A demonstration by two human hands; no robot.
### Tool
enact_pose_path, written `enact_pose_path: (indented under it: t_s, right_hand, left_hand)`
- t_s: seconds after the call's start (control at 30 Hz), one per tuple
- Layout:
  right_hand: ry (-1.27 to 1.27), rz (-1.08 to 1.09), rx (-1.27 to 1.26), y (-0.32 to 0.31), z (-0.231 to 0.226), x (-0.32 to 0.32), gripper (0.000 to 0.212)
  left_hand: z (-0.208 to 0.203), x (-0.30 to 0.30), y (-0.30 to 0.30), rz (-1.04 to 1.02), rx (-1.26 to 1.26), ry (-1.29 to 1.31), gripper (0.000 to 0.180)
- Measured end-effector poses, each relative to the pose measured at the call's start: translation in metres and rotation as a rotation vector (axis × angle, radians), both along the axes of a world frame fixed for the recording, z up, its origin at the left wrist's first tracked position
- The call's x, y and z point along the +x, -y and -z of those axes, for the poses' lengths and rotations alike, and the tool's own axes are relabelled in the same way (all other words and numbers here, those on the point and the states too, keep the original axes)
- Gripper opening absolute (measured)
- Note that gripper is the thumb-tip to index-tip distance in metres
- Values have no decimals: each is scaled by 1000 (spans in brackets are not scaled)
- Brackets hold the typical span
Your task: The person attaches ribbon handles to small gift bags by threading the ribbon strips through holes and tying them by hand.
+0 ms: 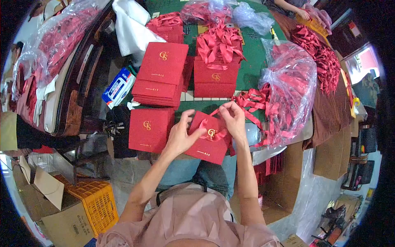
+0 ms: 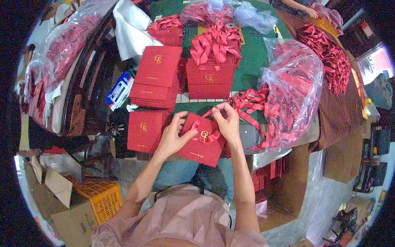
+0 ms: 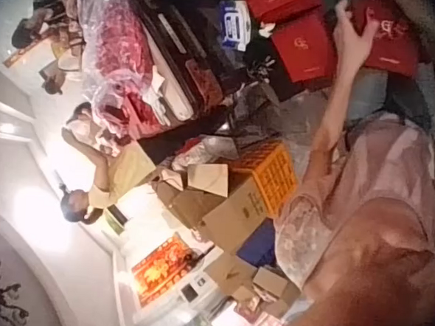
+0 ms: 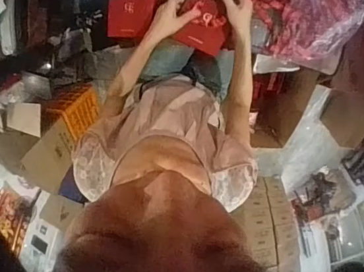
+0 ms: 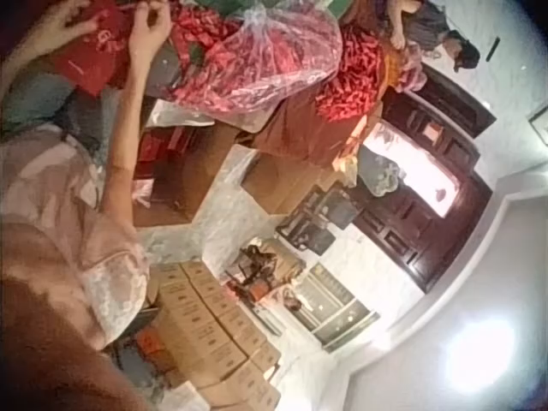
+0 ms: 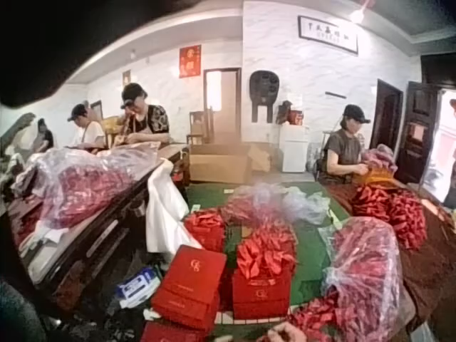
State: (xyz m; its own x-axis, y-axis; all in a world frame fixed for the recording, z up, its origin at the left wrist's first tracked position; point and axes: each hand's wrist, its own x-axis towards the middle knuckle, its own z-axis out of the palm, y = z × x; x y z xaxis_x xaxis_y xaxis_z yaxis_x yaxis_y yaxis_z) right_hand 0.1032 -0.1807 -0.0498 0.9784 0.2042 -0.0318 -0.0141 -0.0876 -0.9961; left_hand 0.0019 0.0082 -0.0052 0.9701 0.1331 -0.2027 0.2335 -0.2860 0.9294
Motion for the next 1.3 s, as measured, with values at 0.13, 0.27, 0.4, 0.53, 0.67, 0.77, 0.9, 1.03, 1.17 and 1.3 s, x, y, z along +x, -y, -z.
enact_pose_path:
  t_s: [0.13,0.27,0.4,0.53,0.67,0.77,0.9,1.03,1.17,1.3]
  right_hand:
    - [-141,37,41,-1,-6,0,9]
    - [-221,92,242,0,-13,5,10]
    - [-207,220,282,-8,-5,7,9]
    - [-156,187,258,-23,-7,10,10]
    - [-64,232,135,-16,-3,26,13]
    - [-60,223,147,-9,-1,39,15]
    - [-55,205,86,-13,-12,33,17]
    - [33,217,-46,-3,-31,13,17]
    - [219,118,-595,23,-38,-25,27]
    - [202,-46,-940,32,-31,-56,30]
  left_hand:
    - [2,-7,-16,98,24,176,62]
    - [1,-14,-16,71,-446,261,80]
    - [-2,-22,1,-151,-779,214,89]
    - [8,-27,17,-212,-438,241,42]
    - [11,-39,8,-158,-326,309,37]
    - [2,-53,7,-188,-292,335,37]
    - [-7,-57,6,-207,-306,307,39]
    - [-22,-50,4,-277,-136,438,41]
    - [-34,-34,0,-88,322,635,58]
    - [-15,-41,21,155,659,500,74]
